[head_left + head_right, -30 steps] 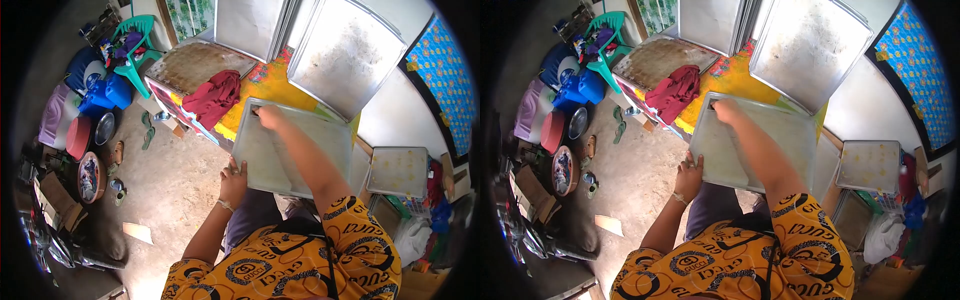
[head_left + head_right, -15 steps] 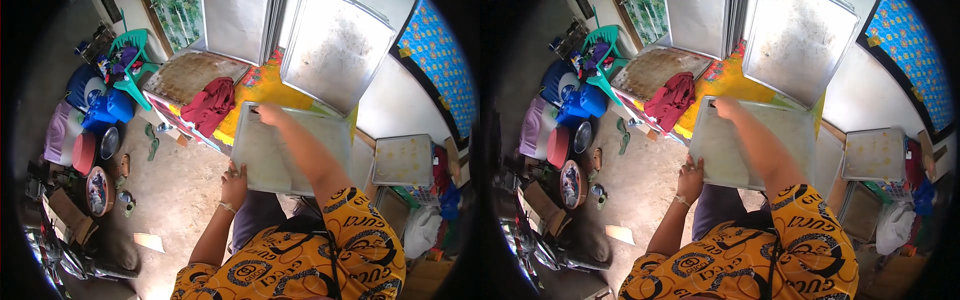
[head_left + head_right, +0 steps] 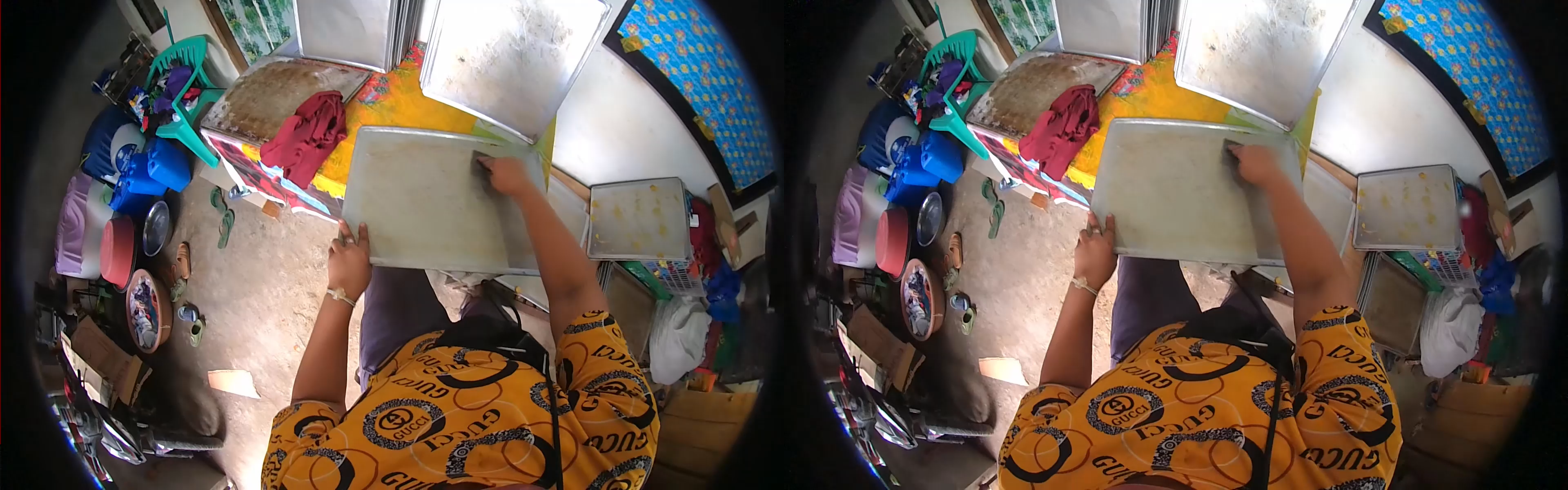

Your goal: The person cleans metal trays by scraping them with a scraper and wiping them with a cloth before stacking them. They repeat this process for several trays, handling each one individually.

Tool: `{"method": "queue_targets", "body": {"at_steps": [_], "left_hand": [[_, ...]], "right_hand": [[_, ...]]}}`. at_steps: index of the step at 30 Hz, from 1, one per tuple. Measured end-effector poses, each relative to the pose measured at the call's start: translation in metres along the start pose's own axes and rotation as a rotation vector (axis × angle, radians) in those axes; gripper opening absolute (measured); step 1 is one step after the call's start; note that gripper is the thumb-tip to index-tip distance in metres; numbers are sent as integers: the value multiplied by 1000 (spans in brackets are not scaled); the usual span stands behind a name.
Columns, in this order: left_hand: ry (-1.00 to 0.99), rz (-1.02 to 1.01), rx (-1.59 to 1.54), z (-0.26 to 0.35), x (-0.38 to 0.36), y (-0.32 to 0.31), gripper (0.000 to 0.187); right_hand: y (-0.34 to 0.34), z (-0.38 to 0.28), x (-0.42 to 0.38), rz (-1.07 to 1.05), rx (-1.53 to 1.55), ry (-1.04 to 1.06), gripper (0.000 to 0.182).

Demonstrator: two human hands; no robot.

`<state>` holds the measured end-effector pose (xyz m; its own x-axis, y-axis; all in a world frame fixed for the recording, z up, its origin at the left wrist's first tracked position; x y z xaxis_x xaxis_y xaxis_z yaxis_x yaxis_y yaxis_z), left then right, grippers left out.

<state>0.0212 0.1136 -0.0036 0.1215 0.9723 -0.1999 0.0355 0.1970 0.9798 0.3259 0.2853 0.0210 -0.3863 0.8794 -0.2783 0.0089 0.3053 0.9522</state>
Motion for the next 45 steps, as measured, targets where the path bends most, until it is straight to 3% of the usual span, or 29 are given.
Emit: {"method": "queue_targets", "body": {"at_steps": [5, 7, 10, 11, 13, 16, 17, 19, 20, 21, 22, 24, 25, 28, 31, 32, 35, 38, 42, 45], "left_hand": [[-13, 1, -50, -3, -3, 6, 61], [-2, -15, -10, -1, -3, 3, 62], [15, -60, 35, 0, 0, 3, 61], [10, -56, 34, 1, 0, 4, 61], [6, -46, 31, 1, -1, 6, 60], [3, -55, -21, 4, 0, 3, 63], [10, -53, -32, 2, 1, 2, 64], [-11, -9, -154, -2, -3, 4, 75], [-19, 12, -212, -5, -6, 3, 81], [-9, 43, -334, -11, -8, 3, 87], [1, 74, -453, -18, -11, 1, 94], [-10, 188, -581, -37, -18, -8, 110], [-35, 117, -764, -45, -18, -17, 108], [-140, -97, -1414, -49, -22, -38, 96], [-123, -105, -1975, -51, -25, -47, 84], [-39, -86, -2102, -50, -27, -47, 71], [-135, -152, -2117, -47, -22, -46, 63], [-93, -166, -2056, -47, -21, -46, 63], [-50, -202, -2033, -48, -24, -43, 63], [-34, -211, -2027, -51, -22, -46, 61]], "right_hand": [[-39, -127, -105, -216, 13, 203, 45], [-54, -144, -158, -159, -84, 340, 43], [-53, -98, -192, -130, 26, 232, 41], [-54, -60, -186, -210, 95, 58, 40], [-30, -19, -183, -197, -83, -146, 39], [-35, -19, -157, -255, -95, -172, 37], [-38, -49, -145, -328, -78, -148, 38], [-49, -118, -143, -77, 19, 301, 41], [-55, -145, -147, -112, -19, 418, 44], [-58, -167, -150, -149, -55, 537, 46], [-61, -170, -149, -256, -71, 521, 48], [-47, -150, -154, -237, 10, 572, 49], [-41, -130, -157, -235, 47, 596, 50], [-47, -43, -180, -315, -45, 331, 51], [-50, 5, -199, -383, -162, 234, 53], [-47, 6, -197, -420, -179, 212, 54], [-44, -34, -170, -431, -127, 427, 57], [-40, -119, -115, -421, -140, 632, 62], [-38, -226, -38, -372, -247, 796, 65], [-38, -266, -11, -380, -318, 841, 64]]}}
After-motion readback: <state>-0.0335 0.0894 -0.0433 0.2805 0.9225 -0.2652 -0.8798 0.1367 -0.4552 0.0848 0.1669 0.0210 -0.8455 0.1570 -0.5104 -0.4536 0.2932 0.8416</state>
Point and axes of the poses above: each hand's wrist, its own x-axis towards the middle knuckle, its own y-axis out of the back of the hand, z = x × y, the point moved 8 cm from there along x, towards the middle knuckle, and after that the axes turned 14 degrees about -z, right-handed, at the moved point
